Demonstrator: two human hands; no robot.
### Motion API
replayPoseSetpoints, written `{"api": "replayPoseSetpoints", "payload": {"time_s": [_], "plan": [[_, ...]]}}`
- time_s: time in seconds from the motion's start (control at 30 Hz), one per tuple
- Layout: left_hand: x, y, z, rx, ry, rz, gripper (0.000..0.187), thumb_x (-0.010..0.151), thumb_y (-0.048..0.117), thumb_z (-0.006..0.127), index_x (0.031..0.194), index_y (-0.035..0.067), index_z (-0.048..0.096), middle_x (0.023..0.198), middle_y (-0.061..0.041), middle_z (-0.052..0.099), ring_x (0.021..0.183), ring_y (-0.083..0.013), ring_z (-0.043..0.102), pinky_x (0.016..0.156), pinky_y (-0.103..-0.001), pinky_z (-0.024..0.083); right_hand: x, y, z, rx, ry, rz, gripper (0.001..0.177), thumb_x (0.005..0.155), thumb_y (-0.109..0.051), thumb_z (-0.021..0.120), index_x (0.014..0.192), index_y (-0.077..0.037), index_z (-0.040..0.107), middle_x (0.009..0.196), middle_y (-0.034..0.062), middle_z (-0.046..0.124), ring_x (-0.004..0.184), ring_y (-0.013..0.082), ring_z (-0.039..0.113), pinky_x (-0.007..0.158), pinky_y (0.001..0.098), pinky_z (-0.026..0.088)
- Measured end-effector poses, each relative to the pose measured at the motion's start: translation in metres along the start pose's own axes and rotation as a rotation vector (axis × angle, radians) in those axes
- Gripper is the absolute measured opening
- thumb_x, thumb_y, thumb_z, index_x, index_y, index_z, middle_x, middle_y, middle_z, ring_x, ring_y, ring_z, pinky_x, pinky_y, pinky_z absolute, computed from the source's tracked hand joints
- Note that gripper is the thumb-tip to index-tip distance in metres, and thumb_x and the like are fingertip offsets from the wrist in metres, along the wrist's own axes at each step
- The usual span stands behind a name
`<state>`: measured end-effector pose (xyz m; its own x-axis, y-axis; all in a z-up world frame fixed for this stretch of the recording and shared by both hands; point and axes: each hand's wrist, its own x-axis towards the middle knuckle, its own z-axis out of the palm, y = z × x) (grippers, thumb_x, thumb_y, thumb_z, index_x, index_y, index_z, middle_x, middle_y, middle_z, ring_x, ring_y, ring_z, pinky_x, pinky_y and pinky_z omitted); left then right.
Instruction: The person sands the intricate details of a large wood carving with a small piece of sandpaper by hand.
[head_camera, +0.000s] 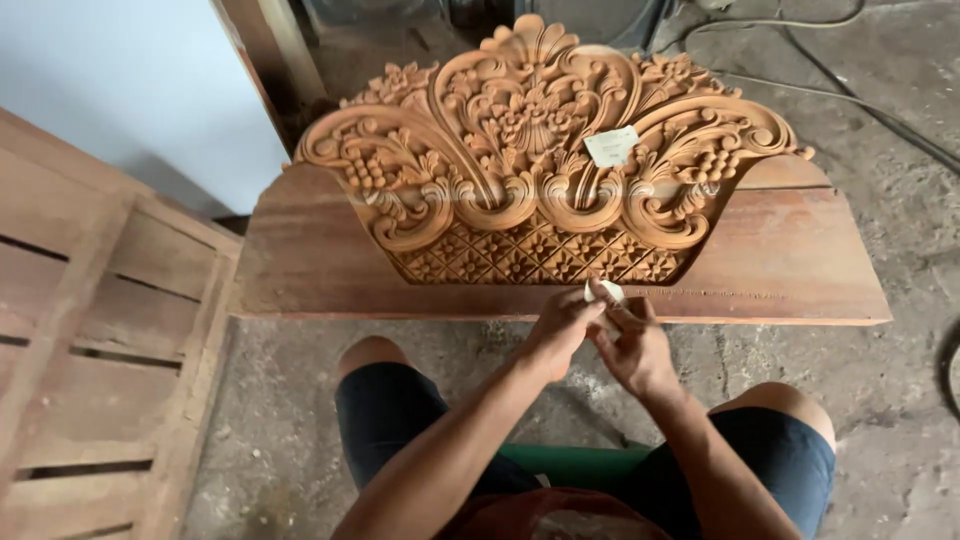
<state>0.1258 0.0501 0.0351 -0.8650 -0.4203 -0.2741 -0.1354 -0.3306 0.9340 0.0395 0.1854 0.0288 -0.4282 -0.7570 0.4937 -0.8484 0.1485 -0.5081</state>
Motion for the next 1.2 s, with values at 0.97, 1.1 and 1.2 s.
{"api": "replayPoseSetpoints", "payload": {"time_s": [0.97,1.1,1.2], "plan": [[0.120,0.014,-0.110,1.540,0.358,0.234,0.079,0.103,0.059,0.031,0.155,0.000,0.025,0.161,-0.030,0.022,0.151,-0.0465,0.022,0.122,-0.065,0.017,0.134,0.143,0.016,-0.504,-0.457,-0.063,0.039,0.106,-0.039,0.051,0.088,-0.010,0.071,0.080,0.0157,0.068,0.074,0.0304,0.067,0.074,0.0471,0.057],[0.122,0.015,-0.109,1.501,0.359,0.210,0.077,0.104,0.057,0.027,0.155,-0.001,0.025,0.163,-0.029,0.023,0.151,-0.0453,0.022,0.121,-0.063,0.018,0.096,0.166,-0.027,-0.540,-0.424,0.021,0.035,0.105,-0.035,0.056,0.087,-0.007,0.068,0.078,0.0163,0.067,0.072,0.0318,0.067,0.072,0.0467,0.056],[0.125,0.025,-0.110,1.551,0.338,0.224,0.078,0.103,0.057,0.026,0.154,-0.002,0.025,0.161,-0.031,0.025,0.149,-0.0462,0.024,0.120,-0.063,0.018,0.131,0.181,-0.046,-0.677,-0.693,0.317,0.035,0.103,-0.036,0.062,0.090,-0.004,0.067,0.078,0.0174,0.070,0.074,0.0328,0.068,0.074,0.0455,0.057]]}}
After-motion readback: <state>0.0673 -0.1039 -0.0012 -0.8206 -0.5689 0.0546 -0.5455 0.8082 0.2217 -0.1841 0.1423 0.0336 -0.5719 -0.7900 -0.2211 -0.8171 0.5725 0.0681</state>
